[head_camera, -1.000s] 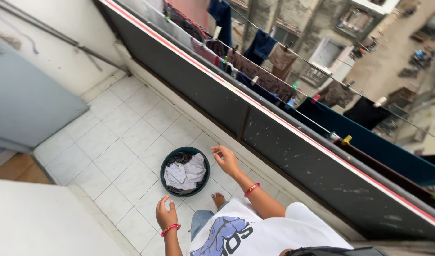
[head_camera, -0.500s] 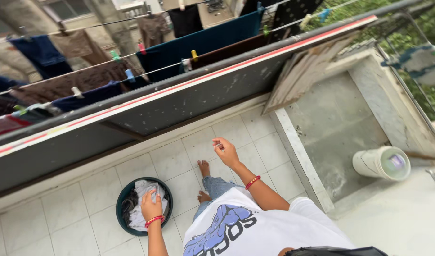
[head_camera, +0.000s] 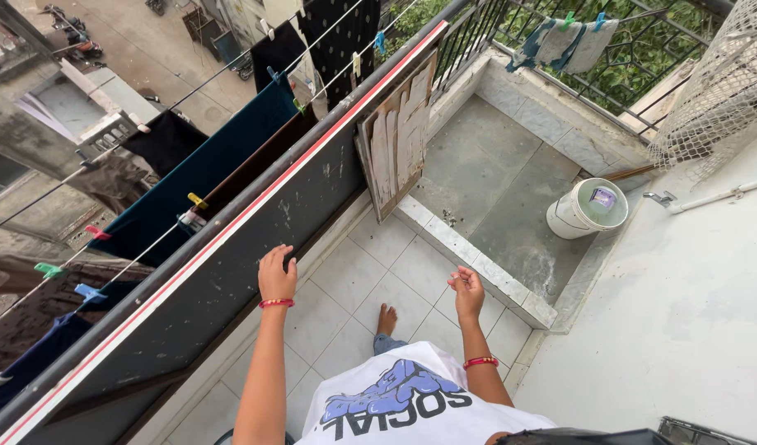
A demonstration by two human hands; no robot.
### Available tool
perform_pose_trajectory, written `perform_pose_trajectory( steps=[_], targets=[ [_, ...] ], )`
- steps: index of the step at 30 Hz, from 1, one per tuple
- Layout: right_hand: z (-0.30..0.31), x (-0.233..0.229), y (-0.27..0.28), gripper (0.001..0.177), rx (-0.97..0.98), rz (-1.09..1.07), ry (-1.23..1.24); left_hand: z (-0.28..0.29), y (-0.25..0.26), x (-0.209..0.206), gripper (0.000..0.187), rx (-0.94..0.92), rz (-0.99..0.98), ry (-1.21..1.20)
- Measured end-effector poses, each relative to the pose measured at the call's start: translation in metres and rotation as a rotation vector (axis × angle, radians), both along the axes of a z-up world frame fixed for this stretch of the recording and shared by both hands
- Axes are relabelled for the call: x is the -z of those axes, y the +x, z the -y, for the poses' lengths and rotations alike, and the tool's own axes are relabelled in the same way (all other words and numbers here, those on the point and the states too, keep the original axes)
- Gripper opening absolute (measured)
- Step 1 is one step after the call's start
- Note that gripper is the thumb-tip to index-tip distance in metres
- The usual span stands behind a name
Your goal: The person takes items of clothing from a tub on the floor, unfolds them, and hangs them on a wire clothesline on a balcony using plastic clips.
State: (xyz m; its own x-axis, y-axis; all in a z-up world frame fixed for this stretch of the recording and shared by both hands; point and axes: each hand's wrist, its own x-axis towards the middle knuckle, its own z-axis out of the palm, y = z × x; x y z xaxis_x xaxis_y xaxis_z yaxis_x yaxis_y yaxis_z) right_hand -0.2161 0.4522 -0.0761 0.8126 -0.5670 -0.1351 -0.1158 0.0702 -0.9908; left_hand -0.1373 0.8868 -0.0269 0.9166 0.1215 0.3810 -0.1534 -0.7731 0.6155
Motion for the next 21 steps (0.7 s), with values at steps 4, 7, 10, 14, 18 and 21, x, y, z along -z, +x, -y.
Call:
perform_pose_trajectory(
  steps=[4, 7, 10, 14, 18, 21],
  targets=[
    [0.032, -0.006, 0.063, 0.028, 0.004, 0.098, 0.061, 0.053, 0.099, -0.039, 0.030, 0.066, 0.084, -0.001],
    [0.046, -0.012, 0.117, 0.029, -0.014, 0.160, 0.101, 0.089, 0.164, -0.061, 0.028, 0.124, 0.167, -0.003],
    [0.048, -0.018, 0.176, 0.030, -0.040, 0.188, 0.127, 0.117, 0.228, -0.073, 0.029, 0.154, 0.172, -0.033],
    [0.039, -0.036, 0.284, 0.029, -0.173, 0.305, 0.114, 0.144, 0.330, -0.078, 0.028, 0.216, 0.260, -0.090],
    [0.014, -0.082, 0.404, 0.029, -0.260, 0.292, -0.225, 0.158, 0.437, -0.073, 0.029, 0.177, 0.219, -0.143],
    [-0.009, -0.121, 0.480, 0.033, -0.320, 0.393, -0.753, 0.166, 0.519, -0.072, 0.039, 0.128, 0.032, -0.298]
  ],
)
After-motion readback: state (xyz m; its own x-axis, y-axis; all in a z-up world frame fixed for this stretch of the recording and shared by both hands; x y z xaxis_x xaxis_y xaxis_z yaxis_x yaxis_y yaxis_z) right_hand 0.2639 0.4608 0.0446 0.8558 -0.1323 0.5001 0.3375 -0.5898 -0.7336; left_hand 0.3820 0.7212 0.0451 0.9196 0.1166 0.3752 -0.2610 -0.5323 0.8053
